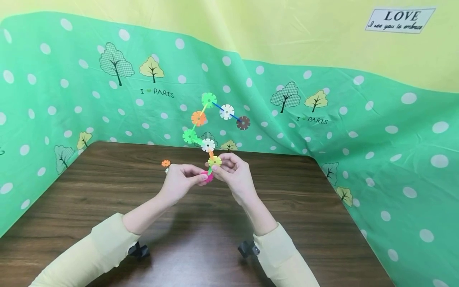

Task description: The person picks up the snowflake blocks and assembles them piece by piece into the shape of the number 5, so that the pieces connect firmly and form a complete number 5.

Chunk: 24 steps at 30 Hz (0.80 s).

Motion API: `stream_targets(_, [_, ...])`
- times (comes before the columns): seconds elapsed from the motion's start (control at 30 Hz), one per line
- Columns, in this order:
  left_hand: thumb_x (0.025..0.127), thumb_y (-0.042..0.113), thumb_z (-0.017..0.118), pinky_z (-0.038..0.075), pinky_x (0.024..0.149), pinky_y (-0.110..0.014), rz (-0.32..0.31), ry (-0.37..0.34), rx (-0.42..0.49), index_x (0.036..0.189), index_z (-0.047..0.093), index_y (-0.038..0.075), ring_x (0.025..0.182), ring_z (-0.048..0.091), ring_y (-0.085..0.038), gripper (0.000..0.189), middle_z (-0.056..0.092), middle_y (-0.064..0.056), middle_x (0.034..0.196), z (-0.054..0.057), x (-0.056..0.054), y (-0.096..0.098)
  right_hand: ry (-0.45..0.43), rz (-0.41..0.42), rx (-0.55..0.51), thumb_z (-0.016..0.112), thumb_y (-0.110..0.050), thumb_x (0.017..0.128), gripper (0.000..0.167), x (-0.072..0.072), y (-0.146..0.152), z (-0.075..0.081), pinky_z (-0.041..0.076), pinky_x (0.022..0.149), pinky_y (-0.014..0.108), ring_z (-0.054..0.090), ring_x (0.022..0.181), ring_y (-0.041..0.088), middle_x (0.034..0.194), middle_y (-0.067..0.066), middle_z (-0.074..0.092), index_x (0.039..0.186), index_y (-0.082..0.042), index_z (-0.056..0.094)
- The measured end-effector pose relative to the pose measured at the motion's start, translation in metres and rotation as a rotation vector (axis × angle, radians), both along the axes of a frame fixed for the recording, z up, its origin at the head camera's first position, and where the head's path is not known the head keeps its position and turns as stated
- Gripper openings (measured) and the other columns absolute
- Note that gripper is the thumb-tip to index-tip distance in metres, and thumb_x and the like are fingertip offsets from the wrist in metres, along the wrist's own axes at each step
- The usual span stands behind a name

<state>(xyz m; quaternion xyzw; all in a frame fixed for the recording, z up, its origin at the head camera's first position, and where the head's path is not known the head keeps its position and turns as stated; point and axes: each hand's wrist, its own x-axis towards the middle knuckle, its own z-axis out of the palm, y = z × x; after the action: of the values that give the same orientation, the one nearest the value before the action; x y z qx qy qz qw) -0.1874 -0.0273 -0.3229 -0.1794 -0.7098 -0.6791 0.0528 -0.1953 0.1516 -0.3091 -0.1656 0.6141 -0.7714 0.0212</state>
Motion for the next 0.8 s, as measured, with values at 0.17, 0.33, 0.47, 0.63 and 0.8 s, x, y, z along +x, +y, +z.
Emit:
stream_targets(0.17, [0.077,0.006,0.076,0.058,0.065,-0.032,0.0,-0.027,0.024,0.087,0.073,-0.005,0.065,0.069,-0.02,0.014,0.072,-0.018,0.079,-0.015,-0.013,0.003,0.005,-0.001,-0.013,0.063,0.002,0.087,0.019,0.0,0.001,-0.001,0.053,0.083,0.037,0.067,0.1,0.029,0.103,0.012,0.069,0.103,-0.004,0.054])
stream_targets(0.33, [0.075,0.009,0.078,0.058,0.063,-0.033,-0.009,-0.04,0.02,0.085,0.074,-0.003,0.063,0.069,-0.019,0.016,0.072,-0.015,0.076,-0.015,-0.015,0.002,0.004,0.002,-0.015,0.062,0.003,0.088,0.019,0.001,0.002,-0.001,0.052,0.083,0.037,0.068,0.098,0.025,0.1,0.009,0.07,0.102,-0.004,0.054])
stream_targets(0.47, [0.075,0.009,0.078,0.058,0.062,-0.034,-0.011,-0.02,-0.003,0.084,0.074,-0.002,0.062,0.069,-0.02,0.015,0.071,-0.014,0.074,-0.013,-0.015,0.002,0.005,0.001,-0.012,0.062,0.004,0.088,0.018,0.001,0.002,-0.001,0.052,0.084,0.037,0.068,0.098,0.025,0.1,0.008,0.07,0.102,-0.005,0.054])
stream_targets(0.63, [0.076,0.009,0.078,0.058,0.061,-0.031,-0.001,-0.002,-0.059,0.082,0.075,0.001,0.061,0.068,-0.018,0.011,0.071,-0.011,0.071,-0.013,-0.015,0.003,0.002,0.006,0.006,0.063,0.002,0.088,0.019,0.0,0.004,-0.003,0.052,0.084,0.036,0.067,0.1,0.027,0.102,0.008,0.069,0.103,-0.006,0.054])
stream_targets(0.8, [0.077,0.013,0.078,0.057,0.061,-0.029,0.009,0.032,-0.11,0.082,0.075,0.005,0.062,0.067,-0.017,0.01,0.072,-0.008,0.072,-0.013,-0.014,0.004,0.028,0.014,0.017,0.063,0.001,0.087,0.02,-0.001,0.01,-0.005,0.053,0.083,0.036,0.066,0.102,0.026,0.106,0.01,0.069,0.104,-0.006,0.054])
